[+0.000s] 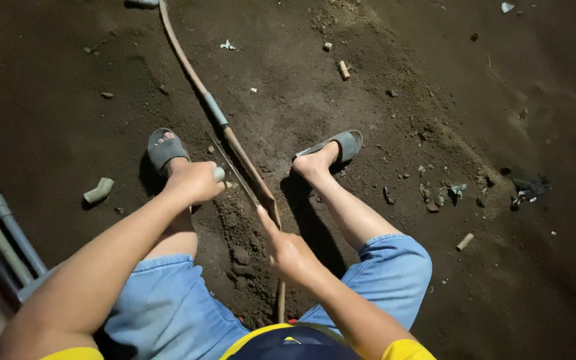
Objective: Cutting a PVC pipe using a handheld hacksaw blade while sitting on the ground.
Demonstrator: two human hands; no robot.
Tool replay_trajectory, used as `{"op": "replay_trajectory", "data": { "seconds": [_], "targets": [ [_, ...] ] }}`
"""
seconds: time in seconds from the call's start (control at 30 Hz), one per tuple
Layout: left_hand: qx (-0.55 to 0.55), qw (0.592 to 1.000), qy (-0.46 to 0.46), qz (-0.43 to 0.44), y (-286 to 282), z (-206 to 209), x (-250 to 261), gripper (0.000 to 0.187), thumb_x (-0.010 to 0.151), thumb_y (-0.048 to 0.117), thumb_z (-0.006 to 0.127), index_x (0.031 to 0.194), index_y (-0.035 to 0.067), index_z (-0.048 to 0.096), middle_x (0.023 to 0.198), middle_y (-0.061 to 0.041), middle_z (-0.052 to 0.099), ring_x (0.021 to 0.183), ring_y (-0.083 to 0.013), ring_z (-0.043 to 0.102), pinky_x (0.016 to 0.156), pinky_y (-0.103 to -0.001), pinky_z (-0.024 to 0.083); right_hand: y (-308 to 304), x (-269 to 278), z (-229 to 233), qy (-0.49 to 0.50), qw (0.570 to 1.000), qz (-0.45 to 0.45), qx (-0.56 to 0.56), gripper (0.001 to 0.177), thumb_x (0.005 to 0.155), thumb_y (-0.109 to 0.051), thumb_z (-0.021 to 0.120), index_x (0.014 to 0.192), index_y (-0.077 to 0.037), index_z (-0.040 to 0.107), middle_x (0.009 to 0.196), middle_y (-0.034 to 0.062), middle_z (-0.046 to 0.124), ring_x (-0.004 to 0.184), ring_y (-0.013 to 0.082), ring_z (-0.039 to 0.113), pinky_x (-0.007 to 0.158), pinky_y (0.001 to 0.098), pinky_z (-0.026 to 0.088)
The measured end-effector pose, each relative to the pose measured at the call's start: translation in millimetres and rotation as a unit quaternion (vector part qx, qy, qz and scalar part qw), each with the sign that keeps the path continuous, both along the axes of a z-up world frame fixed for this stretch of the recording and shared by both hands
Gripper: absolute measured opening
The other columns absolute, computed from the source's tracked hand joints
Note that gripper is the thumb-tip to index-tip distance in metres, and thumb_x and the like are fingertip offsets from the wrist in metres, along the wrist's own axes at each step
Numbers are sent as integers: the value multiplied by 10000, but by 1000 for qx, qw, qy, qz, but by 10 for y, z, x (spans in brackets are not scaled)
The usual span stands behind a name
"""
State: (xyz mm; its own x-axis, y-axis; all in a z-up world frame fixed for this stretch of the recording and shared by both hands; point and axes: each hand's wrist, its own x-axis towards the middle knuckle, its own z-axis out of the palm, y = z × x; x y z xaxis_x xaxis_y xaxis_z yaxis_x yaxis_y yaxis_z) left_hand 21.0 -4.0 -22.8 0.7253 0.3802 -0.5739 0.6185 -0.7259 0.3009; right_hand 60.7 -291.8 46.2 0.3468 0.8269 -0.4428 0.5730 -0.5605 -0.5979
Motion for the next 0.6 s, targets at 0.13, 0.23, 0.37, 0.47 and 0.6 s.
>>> {"op": "replay_trajectory", "data": {
  "seconds": [0.13, 0.23, 0.37, 0.47, 0.6],
  "targets": [
    [-15, 1000, 13, 1, -5, 297, -51, 614, 953, 482, 678, 1356, 19, 703, 1292, -287, 744, 1284, -429, 682, 1054, -634, 517, -91, -36, -244, -13, 1000, 7, 4, 1006, 908, 86, 545, 1756, -167, 68, 858, 301, 723, 713, 473, 711, 645, 536, 522],
    [-30, 999, 0, -42, -130, -139, 42, 560, 948, 433, 694, 1293, -9, 716, 1225, -295, 756, 1221, -462, 711, 981, -623, 561, 54, 84, -317, 4, 1000, 2, 16, 953, 942, 81, 505, 1755, -156, 68, 810, 272, 721, 647, 415, 678, 626, 503, 503],
    [-18, 999, 24, -20, -144, 513, 50, 557, 1004, 413, 627, 1372, -3, 682, 1335, -261, 731, 1298, -430, 682, 1056, -584, 535, 68, 43, -221, -16, 1000, 16, -1, 993, 931, 92, 518, 1757, -157, 26, 829, 275, 728, 676, 430, 692, 640, 522, 492],
    [-45, 999, 3, 31, -74, 286, 2, 624, 952, 439, 664, 1379, -16, 667, 1295, -278, 730, 1256, -438, 692, 1025, -605, 538, -17, 11, -316, -4, 1000, 16, -7, 1006, 912, 89, 534, 1759, -174, 58, 800, 256, 720, 640, 394, 677, 624, 471, 506],
    [-49, 998, 8, -35, -172, 85, 49, 621, 950, 422, 704, 1374, -30, 684, 1317, -291, 724, 1283, -447, 682, 1031, -607, 550, 84, 61, -212, 15, 1000, 1, 7, 1018, 909, 103, 541, 1757, -150, 40, 844, 292, 730, 702, 449, 702, 662, 501, 519]
  ]
}}
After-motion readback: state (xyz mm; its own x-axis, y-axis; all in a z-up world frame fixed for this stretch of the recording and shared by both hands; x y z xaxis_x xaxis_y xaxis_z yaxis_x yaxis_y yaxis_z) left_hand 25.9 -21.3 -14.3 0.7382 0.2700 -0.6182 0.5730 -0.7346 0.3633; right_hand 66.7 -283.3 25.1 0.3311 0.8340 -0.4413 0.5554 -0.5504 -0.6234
